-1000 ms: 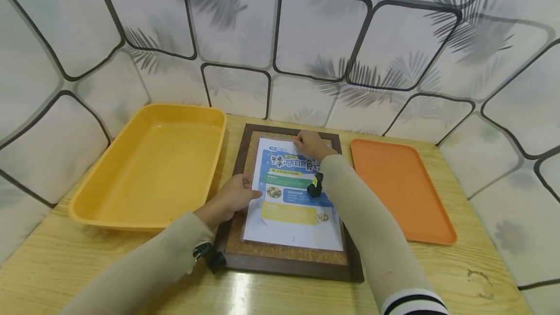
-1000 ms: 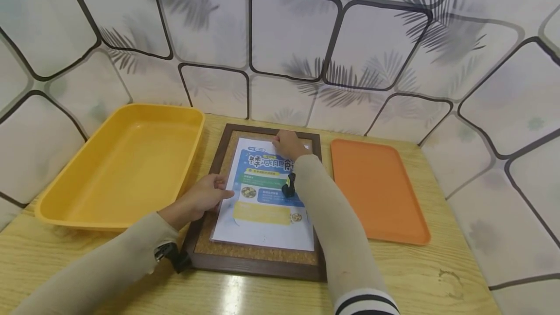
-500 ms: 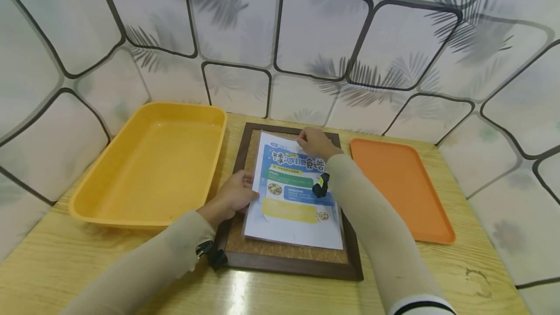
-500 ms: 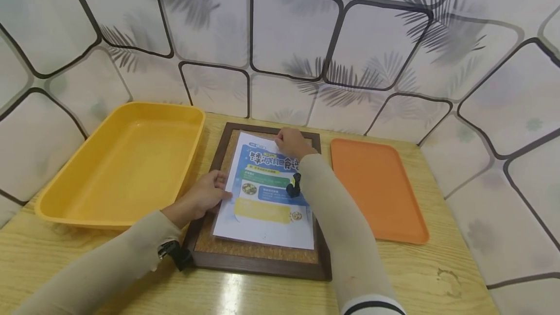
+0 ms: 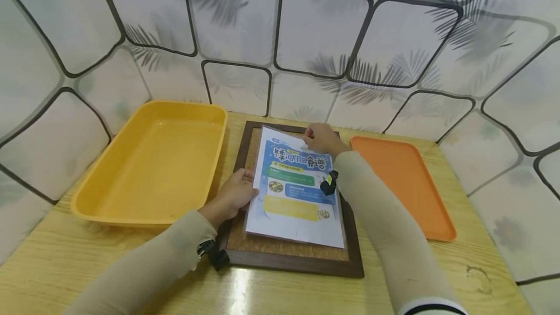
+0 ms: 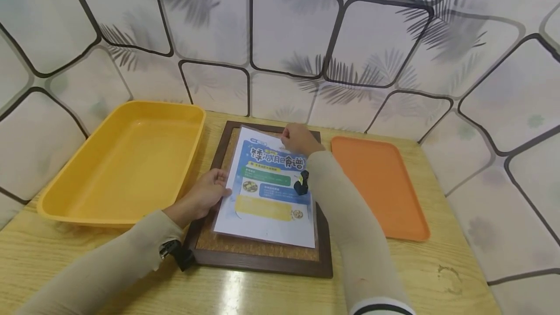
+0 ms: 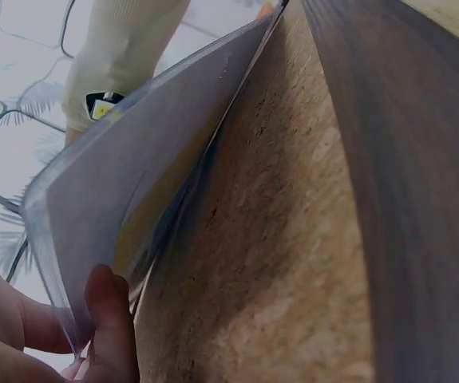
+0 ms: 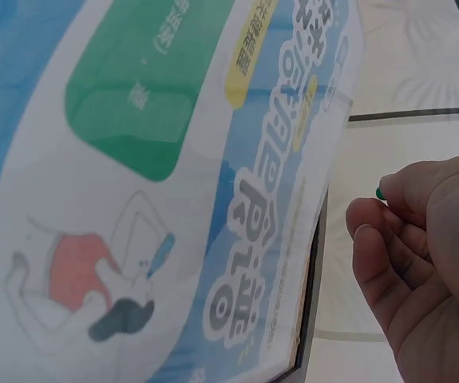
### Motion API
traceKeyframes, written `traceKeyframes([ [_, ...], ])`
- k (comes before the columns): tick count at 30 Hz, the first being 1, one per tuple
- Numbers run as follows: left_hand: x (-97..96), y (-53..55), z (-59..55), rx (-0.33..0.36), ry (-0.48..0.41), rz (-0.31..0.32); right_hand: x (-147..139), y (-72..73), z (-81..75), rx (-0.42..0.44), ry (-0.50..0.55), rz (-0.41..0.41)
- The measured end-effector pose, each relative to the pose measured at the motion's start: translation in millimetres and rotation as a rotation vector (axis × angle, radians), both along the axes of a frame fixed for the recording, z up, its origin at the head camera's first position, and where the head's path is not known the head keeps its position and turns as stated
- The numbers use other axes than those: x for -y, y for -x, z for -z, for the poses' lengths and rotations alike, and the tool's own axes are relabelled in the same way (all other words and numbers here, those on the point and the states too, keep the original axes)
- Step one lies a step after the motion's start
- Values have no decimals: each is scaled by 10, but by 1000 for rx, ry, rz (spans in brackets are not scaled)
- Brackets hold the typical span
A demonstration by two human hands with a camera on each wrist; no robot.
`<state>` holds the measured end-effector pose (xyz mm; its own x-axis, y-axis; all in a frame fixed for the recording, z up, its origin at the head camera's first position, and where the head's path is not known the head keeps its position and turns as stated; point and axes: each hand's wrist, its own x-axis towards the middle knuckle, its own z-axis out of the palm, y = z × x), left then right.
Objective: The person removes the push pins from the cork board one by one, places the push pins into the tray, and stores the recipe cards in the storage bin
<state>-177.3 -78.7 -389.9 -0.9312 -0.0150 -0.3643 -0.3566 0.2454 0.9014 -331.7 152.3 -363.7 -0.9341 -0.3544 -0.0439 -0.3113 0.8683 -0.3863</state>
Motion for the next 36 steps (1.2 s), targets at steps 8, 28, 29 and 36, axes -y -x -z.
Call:
traceKeyframes([
  [8,14,10,-3,-60,-3,-23,-92,-27,-53,-25,-16,-2],
  [28,113,16,-110,-66,-76,-60,-311,-164,-184,-71,-4,14],
  [29,120,21,-116,-70,-84,-58,-322,-177,-196,-74,-1,11],
  [36,187,46,-182,-55,-97,-61,-405,-249,-262,-116,20,11],
])
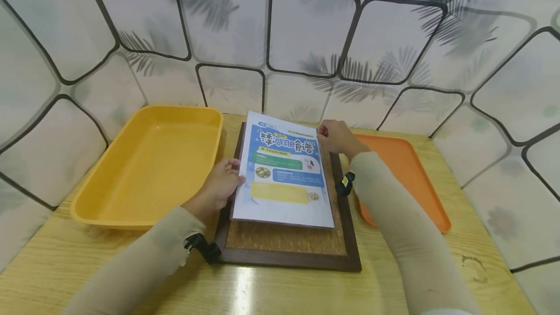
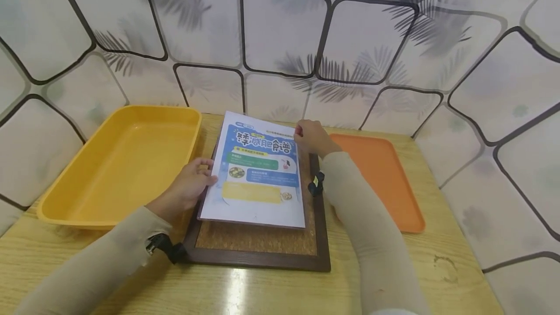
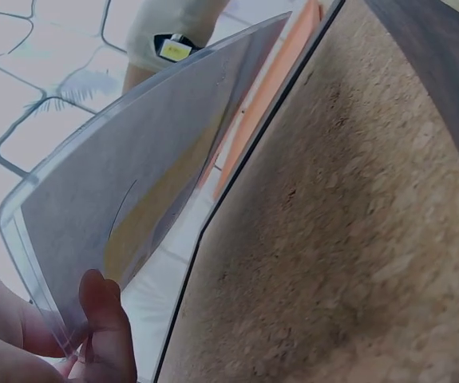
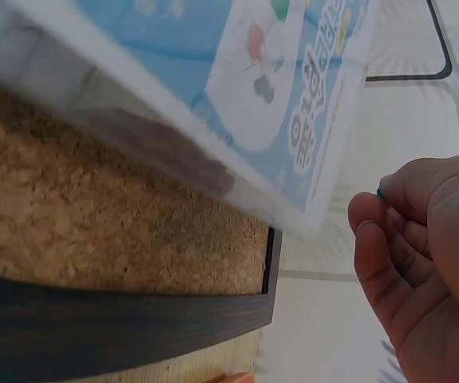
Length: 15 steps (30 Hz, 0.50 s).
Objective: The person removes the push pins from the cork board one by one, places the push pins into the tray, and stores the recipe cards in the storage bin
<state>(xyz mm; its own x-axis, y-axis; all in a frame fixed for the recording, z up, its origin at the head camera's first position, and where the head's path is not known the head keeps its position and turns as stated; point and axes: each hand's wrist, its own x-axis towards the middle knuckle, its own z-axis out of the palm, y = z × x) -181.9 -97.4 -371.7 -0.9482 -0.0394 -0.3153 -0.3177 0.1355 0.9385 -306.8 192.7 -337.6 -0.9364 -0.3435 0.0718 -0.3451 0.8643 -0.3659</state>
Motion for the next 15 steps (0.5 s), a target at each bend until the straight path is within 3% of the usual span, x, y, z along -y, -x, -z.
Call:
traceKeyframes([
  [15,147,30,-136,22,-15,1,-199,-57,-66,-27,29,-16],
])
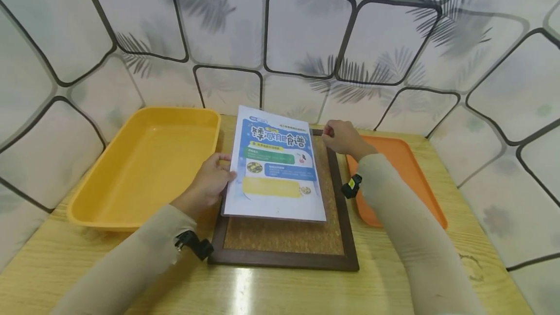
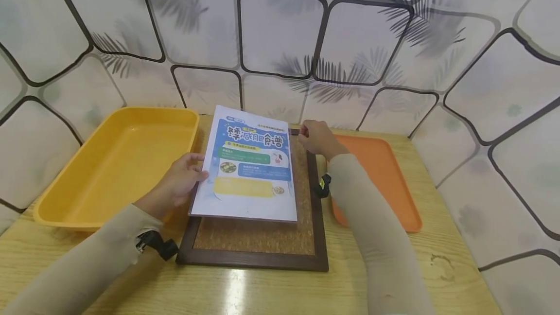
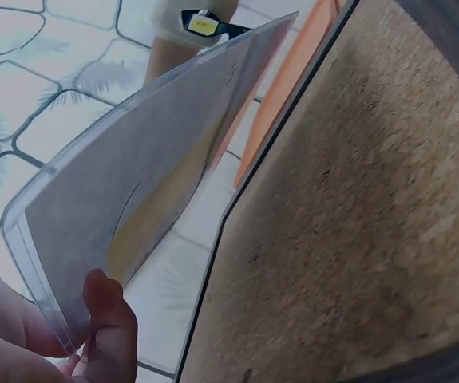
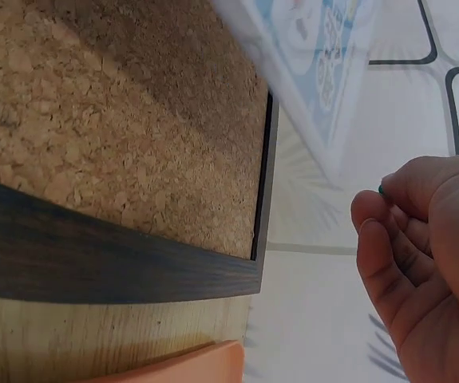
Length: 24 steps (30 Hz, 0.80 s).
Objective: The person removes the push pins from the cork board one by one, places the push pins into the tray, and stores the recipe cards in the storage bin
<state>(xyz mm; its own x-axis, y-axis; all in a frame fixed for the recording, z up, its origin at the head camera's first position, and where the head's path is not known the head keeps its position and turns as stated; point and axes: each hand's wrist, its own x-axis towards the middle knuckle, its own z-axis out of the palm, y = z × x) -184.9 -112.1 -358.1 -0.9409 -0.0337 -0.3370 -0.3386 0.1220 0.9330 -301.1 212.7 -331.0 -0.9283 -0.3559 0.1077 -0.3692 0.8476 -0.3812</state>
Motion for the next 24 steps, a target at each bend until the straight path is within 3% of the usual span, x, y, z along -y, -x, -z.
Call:
traceKeyframes([
  [8,121,7,-106,4,28,-1,-108,-9,5,-18,-8,-18],
  [14,214,8,-136,-25,29,10,-180,-42,-17,-24,3,-8],
  [24,360,28,-207,-8,9,12,-345,-83,-1,-10,5,8],
])
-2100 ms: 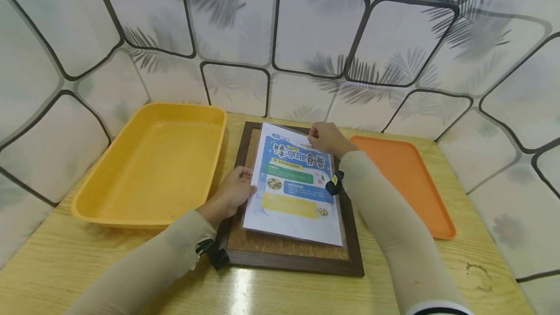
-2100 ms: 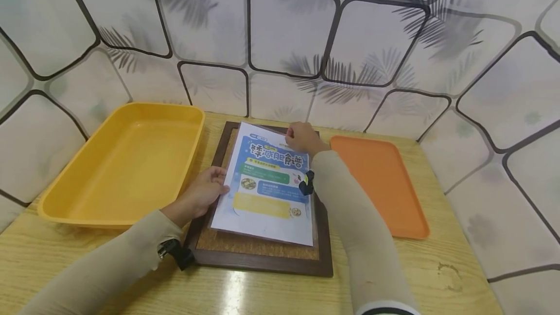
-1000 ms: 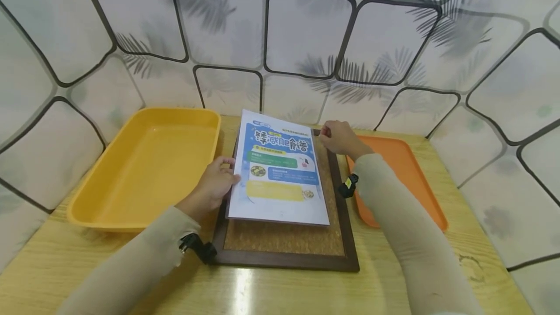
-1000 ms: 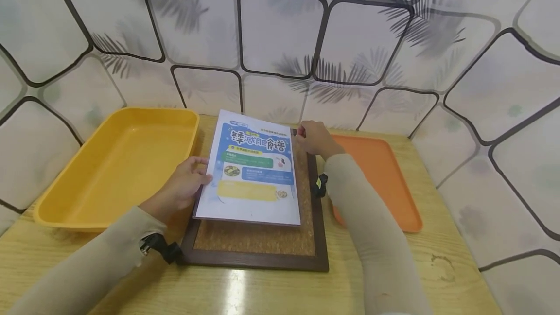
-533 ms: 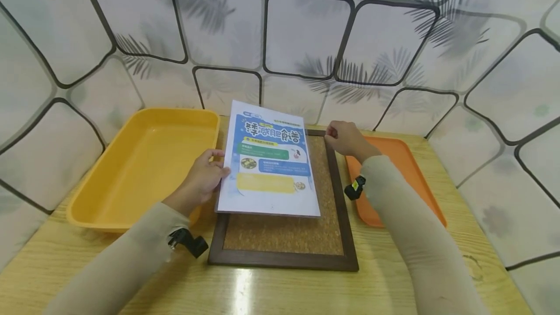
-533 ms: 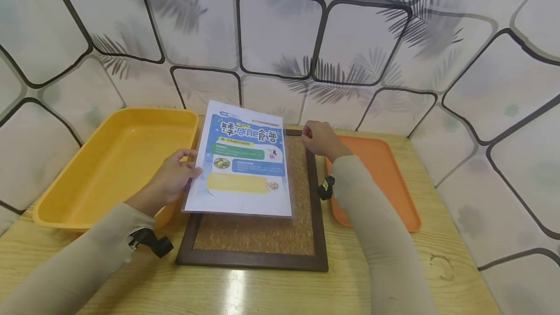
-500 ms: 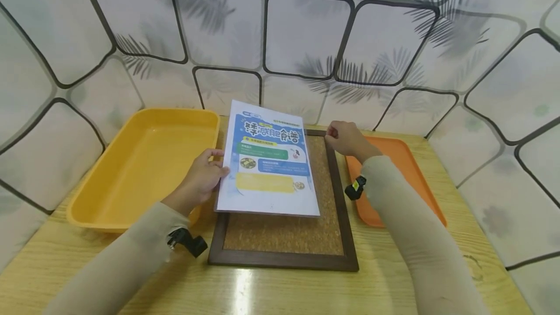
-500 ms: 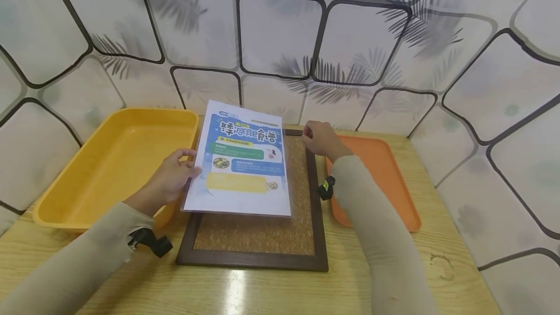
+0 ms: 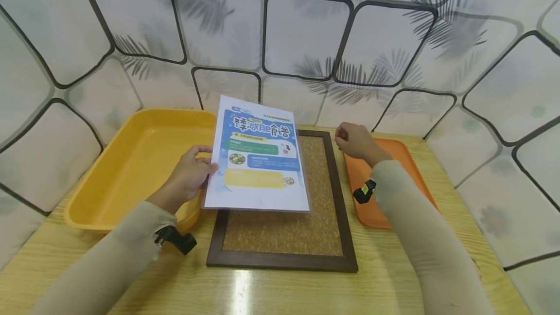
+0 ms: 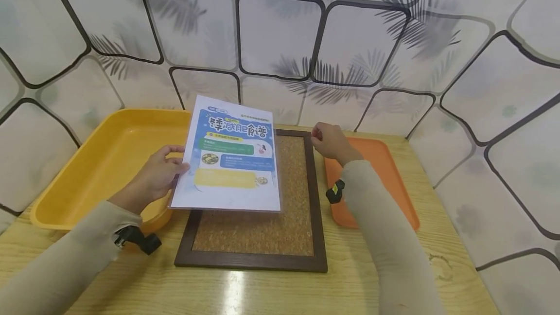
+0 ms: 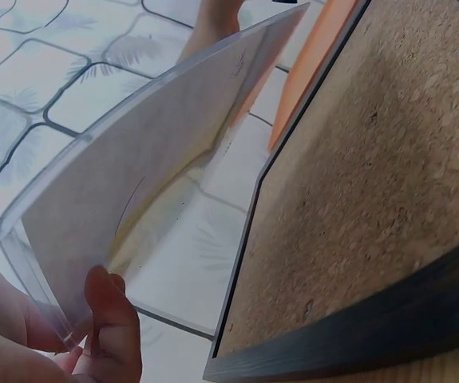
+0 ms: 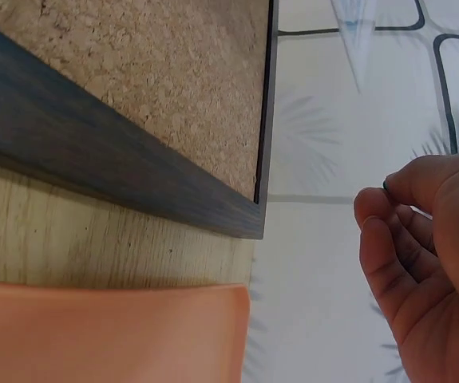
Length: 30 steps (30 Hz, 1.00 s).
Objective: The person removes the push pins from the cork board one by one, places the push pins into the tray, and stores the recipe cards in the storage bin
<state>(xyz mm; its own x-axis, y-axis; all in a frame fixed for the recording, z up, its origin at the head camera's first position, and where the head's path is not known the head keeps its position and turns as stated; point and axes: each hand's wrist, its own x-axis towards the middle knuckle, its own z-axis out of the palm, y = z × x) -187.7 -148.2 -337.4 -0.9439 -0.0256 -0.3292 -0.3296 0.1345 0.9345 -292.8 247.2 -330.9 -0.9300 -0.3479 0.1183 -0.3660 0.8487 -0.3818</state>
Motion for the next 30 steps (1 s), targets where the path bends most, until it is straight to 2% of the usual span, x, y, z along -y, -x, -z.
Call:
traceKeyframes([
  [12,274,15,-112,-12,15,34,-191,-43,18,39,5,57],
  [16,380,21,-117,-9,15,23,-257,-58,28,66,15,70],
  [30,689,17,-115,-36,56,13,-473,-149,51,65,23,94],
])
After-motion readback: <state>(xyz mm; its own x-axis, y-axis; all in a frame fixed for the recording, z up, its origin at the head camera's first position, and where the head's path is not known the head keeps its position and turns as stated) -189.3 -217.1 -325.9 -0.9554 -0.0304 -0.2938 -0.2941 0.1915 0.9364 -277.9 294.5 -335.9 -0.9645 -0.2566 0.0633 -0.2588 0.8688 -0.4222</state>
